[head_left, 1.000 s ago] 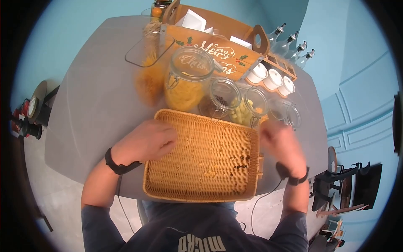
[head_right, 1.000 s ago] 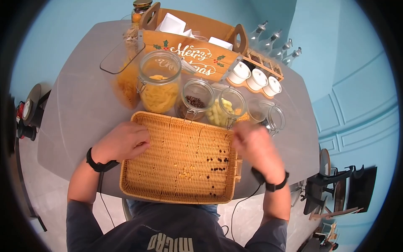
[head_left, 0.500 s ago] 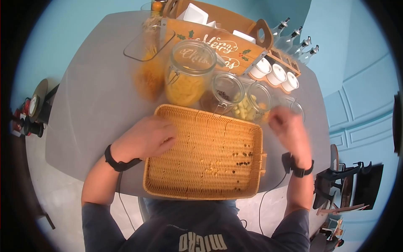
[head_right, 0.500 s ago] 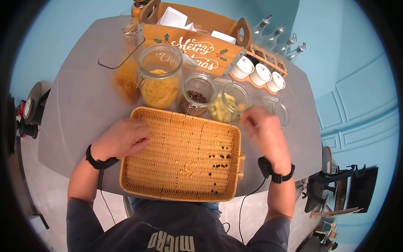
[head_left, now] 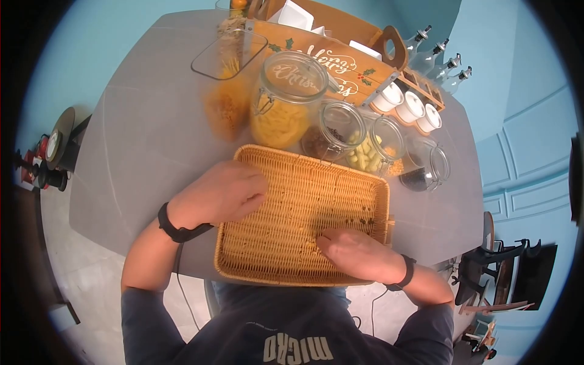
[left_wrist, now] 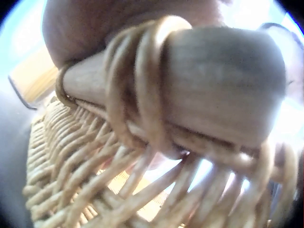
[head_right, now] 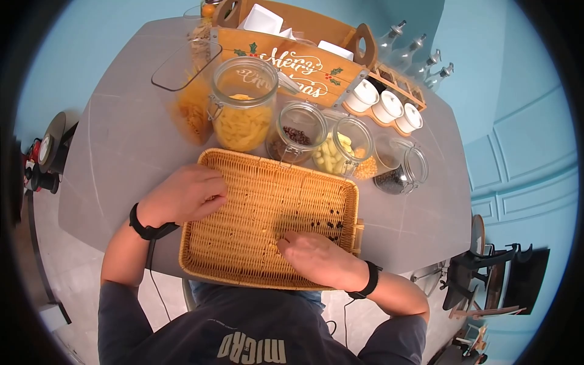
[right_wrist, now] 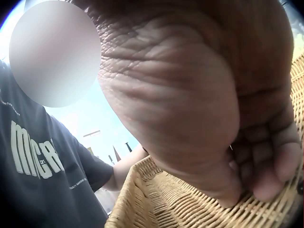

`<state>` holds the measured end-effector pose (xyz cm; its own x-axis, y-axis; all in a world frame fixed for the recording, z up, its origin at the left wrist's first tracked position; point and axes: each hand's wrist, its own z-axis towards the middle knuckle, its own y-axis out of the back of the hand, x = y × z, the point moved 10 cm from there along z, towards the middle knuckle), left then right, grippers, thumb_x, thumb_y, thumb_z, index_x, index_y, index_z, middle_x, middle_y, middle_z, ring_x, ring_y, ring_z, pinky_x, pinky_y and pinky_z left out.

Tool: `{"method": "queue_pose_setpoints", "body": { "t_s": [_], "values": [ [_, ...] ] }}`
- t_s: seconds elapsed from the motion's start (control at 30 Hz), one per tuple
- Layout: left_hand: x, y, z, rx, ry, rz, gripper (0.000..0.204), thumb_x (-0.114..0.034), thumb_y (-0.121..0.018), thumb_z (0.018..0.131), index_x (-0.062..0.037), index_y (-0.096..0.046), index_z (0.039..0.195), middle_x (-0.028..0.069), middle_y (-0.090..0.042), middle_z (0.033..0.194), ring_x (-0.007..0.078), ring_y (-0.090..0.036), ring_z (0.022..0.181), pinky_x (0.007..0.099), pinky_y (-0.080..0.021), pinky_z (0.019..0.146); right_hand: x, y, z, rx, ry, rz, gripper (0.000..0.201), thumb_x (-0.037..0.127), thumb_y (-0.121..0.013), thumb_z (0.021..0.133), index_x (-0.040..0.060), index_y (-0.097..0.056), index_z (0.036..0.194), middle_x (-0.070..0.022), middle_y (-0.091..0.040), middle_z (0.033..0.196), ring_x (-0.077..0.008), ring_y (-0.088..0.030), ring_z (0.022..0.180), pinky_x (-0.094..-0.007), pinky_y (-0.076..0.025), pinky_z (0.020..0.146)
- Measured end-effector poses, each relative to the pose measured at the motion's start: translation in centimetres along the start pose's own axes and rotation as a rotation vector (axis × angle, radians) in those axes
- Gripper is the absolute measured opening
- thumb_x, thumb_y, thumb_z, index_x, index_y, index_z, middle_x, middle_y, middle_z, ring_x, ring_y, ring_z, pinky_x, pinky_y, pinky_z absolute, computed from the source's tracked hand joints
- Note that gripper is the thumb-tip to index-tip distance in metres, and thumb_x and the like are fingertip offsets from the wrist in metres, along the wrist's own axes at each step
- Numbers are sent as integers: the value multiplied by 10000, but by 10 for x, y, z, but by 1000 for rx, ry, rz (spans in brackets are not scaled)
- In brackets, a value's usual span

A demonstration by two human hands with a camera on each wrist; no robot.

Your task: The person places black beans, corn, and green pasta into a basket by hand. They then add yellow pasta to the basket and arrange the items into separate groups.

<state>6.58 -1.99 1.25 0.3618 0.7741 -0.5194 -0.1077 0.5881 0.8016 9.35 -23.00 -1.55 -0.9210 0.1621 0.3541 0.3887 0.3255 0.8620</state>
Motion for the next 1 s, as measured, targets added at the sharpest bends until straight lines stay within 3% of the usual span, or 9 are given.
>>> {"method": "queue_pose_setpoints", "body": {
  "t_s": [0.57, 0.67, 0.8, 0.93, 1.0],
  "values": [
    [2, -2, -1, 2, 17, -6, 183, -157, -771, 968, -45, -633, 923, 135, -656, 880, 403, -664, 849, 518, -525, 761, 11, 11, -4, -158, 50, -199, 99, 23, -629, 933, -50, -645, 999, -202, -691, 927, -365, -745, 877, -450, -614, 753],
    [2, -2, 0, 11, 17, -1, 186, -157, -771, 967, -45, -630, 921, 135, -658, 883, 403, -661, 846, 518, -521, 757, 12, 19, -7, -121, 46, -197, 79, 16, -628, 926, -45, -629, 976, -191, -671, 899, -360, -738, 868, -442, -612, 752],
    [-2, -1, 3, 7, 11, -3, 190, -153, -771, 964, -44, -625, 906, 136, -651, 867, 403, -659, 842, 516, -513, 748, -14, 83, -29, -320, -76, -309, 65, 36, -643, 951, -10, -603, 972, -180, -637, 872, -366, -715, 837, -474, -585, 723],
    [-3, 1, 4, 21, 14, -8, 186, -148, -771, 962, -44, -628, 903, 136, -649, 854, 401, -661, 840, 515, -511, 745, -104, 155, -85, -775, -547, -317, 150, 141, -693, 1074, 13, -621, 1105, -236, -693, 972, -457, -700, 877, -535, -562, 763],
    [-3, 2, 4, 19, 16, -9, 181, -144, -772, 960, -43, -632, 907, 136, -651, 853, 401, -662, 839, 515, -513, 746, -132, 183, -103, -888, -537, -254, 173, 146, -710, 1068, -14, -649, 1095, -253, -737, 1012, -461, -722, 893, -523, -565, 768]
  ]
}}
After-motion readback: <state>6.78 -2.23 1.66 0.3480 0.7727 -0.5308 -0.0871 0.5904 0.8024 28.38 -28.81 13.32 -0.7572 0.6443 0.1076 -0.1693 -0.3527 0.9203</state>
